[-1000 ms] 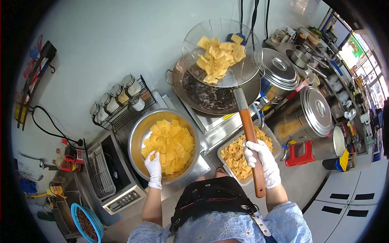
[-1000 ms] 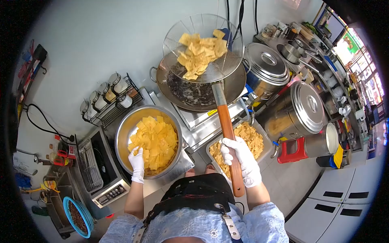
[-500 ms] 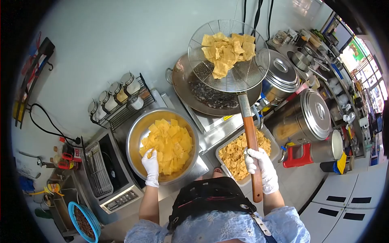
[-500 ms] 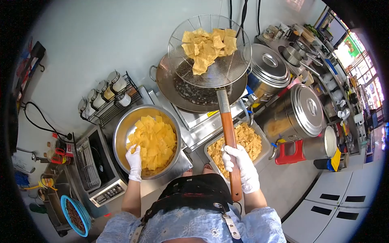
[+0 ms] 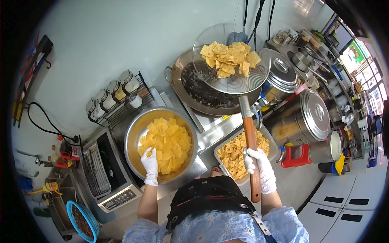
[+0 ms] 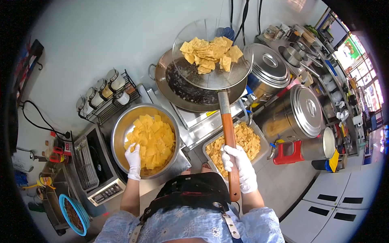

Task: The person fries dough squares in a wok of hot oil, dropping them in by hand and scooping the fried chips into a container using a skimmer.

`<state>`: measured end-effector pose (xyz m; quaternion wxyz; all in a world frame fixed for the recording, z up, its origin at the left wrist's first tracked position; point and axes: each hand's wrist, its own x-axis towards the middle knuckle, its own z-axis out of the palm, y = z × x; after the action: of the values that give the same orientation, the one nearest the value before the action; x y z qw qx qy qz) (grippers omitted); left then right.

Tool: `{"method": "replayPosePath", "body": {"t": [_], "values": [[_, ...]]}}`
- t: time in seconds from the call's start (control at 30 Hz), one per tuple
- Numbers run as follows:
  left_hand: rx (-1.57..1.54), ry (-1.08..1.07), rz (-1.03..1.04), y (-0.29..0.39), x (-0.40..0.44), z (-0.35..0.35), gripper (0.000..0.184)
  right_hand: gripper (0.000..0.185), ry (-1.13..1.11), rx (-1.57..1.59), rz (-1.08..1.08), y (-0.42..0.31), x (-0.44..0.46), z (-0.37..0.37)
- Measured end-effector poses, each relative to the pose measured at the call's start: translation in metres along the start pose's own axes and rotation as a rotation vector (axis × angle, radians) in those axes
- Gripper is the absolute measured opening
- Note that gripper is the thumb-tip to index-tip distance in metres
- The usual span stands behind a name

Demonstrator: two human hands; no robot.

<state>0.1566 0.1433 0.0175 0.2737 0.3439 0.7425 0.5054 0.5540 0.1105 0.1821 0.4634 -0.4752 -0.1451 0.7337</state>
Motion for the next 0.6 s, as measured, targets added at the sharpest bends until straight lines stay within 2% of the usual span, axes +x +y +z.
{"method": "replayPosePath", "body": {"t": [0.13,0.3,0.53,0.6], "values": [[0.007,-0.005,0.042,0.004,-0.003,0.004,0.018,0.02,-0.088,0.047,0.057,-0.007,0.008,-0.004],[-0.02,0.001,0.016,0.001,-0.003,0.002,0.017,0.021,-0.046,-0.029,0.047,-0.011,0.001,0.006],[0.019,0.004,0.021,-0.006,-0.01,0.001,0.018,0.017,0.092,-0.262,-0.212,-0.042,-0.019,0.027],[0.017,0.003,0.031,-0.01,-0.011,0.002,0.018,0.02,0.035,-0.26,-0.221,-0.052,-0.025,0.026]]}}
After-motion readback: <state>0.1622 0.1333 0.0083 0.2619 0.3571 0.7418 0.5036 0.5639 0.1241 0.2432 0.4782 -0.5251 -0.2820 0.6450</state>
